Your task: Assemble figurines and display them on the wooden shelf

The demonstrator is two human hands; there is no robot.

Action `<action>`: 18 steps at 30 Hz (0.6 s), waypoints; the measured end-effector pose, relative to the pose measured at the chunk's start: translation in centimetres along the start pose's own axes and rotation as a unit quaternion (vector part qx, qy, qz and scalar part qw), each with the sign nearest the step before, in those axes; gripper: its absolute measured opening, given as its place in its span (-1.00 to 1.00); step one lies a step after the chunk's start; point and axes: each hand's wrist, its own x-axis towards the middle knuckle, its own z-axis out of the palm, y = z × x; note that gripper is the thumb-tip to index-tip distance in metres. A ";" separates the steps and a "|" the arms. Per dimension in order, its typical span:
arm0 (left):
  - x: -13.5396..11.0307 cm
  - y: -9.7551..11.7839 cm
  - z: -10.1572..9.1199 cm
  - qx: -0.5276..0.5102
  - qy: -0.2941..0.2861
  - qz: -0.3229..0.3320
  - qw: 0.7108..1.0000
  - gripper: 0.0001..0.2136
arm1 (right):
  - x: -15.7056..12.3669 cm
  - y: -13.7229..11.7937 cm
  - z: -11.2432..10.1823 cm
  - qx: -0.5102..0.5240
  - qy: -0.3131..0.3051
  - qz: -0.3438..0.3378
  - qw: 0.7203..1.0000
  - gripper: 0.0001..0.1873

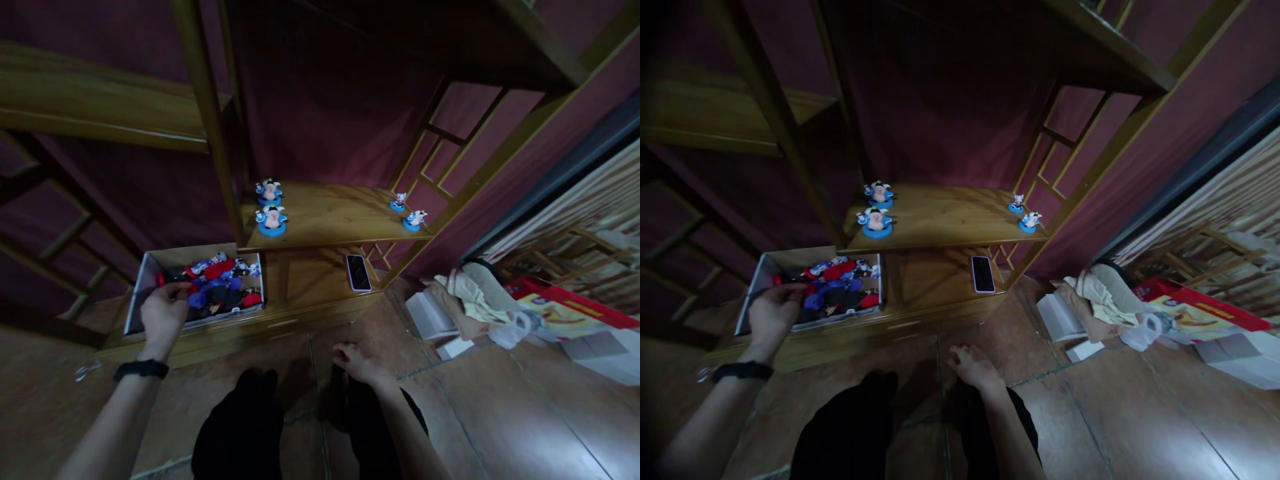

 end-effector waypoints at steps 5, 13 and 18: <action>2.5 1.9 3.0 0.055 -0.124 0.151 0.979 -0.73 | 0.3 -0.6 0.2 -0.011 -0.015 -0.015 1.000 -0.67; 4.1 5.4 7.5 0.130 -0.129 0.308 0.934 -0.75 | 0.3 -1.5 -0.5 -0.038 -0.004 -0.008 0.999 -0.69; 5.3 2.7 6.9 0.129 -0.064 0.322 0.936 -0.72 | 0.2 -1.4 -1.0 -0.063 -0.016 0.001 0.998 -0.70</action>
